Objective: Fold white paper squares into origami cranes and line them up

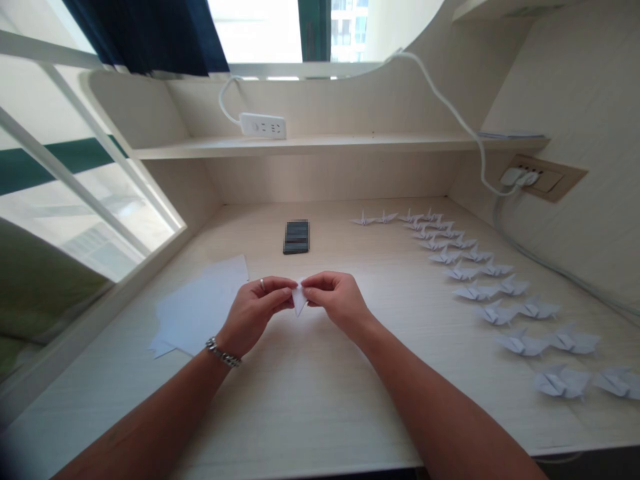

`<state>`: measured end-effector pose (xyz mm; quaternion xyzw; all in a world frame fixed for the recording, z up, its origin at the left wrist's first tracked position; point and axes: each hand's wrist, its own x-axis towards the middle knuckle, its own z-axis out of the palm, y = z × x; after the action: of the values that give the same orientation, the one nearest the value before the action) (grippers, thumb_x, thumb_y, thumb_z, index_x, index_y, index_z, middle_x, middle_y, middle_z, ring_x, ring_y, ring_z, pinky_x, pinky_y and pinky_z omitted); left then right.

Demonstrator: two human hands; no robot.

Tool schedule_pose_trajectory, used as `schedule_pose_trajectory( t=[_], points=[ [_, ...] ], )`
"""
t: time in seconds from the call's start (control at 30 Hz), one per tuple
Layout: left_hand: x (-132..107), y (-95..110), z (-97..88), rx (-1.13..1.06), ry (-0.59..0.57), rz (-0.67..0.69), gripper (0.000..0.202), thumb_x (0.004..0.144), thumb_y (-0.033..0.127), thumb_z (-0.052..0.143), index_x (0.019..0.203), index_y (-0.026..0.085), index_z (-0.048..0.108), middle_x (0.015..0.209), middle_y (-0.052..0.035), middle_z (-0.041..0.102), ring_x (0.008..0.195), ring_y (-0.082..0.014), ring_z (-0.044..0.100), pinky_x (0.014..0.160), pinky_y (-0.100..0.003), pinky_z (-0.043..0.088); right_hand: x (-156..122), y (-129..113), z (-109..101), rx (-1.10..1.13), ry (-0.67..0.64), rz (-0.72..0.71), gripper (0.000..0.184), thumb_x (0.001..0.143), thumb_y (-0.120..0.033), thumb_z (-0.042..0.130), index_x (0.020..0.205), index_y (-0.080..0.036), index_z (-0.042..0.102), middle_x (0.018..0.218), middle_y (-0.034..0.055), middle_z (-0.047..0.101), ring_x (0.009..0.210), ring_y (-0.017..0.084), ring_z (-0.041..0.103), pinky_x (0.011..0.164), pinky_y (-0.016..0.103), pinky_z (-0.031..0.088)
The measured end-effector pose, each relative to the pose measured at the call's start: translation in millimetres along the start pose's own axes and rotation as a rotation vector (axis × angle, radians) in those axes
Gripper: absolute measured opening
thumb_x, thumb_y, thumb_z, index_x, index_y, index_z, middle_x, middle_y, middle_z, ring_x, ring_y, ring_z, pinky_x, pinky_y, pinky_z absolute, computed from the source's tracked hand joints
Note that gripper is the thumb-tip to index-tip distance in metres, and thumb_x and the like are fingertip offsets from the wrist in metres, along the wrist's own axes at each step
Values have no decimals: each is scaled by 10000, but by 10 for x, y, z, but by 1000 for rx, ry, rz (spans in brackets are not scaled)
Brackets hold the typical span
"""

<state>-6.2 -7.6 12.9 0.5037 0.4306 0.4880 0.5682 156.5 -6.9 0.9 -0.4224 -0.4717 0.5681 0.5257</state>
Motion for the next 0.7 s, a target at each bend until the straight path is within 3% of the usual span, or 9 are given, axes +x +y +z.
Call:
schedule_pose_trajectory(
  t=[0.17, 0.33, 0.43, 0.57, 0.7],
  points=[
    [10, -30, 1, 30, 42, 24, 306, 620, 231, 802, 857, 105, 653, 726, -57, 709, 667, -164, 660, 658, -303, 549, 17, 41, 0, -12, 14, -18, 268, 573, -285, 813, 742, -145, 660, 671, 17, 688, 620, 147, 641, 611, 290, 529],
    [20, -53, 5, 6, 39, 8, 419, 631, 261, 801, 980, 121, 617, 735, -42, 702, 689, -167, 662, 674, -309, 537, 22, 46, 7, 3, 41, -40, 352, 557, -329, 829, 734, -160, 576, 612, 5, 664, 586, 158, 636, 599, 302, 518],
    [19, -60, 22, 77, -13, -9, 277, 659, 290, 772, 825, 110, 643, 686, -43, 683, 638, -145, 628, 641, -282, 509, 22, 46, 3, -25, 81, -84, 361, 580, -329, 819, 793, -168, 576, 620, 4, 669, 595, 156, 631, 622, 305, 515],
    [13, -61, 25, 232, -36, 56, 194, 705, 307, 721, 706, 127, 647, 630, -27, 652, 579, -120, 571, 573, -244, 448, 21, 61, -8, -122, 4, -95, 392, 658, -342, 769, 970, -157, 621, 649, 10, 669, 619, 156, 619, 613, 297, 501],
    [-4, -64, 16, 372, -48, 115, 211, 735, 350, 694, 694, 145, 665, 615, -14, 635, 566, -118, 548, 542, -226, 410, 35, 92, -18, -245, -28, -147, 269, 708, -394, 720, 813, -150, 682, 655, 14, 643, 595, 138, 569, 582, 280, 467]
  ],
)
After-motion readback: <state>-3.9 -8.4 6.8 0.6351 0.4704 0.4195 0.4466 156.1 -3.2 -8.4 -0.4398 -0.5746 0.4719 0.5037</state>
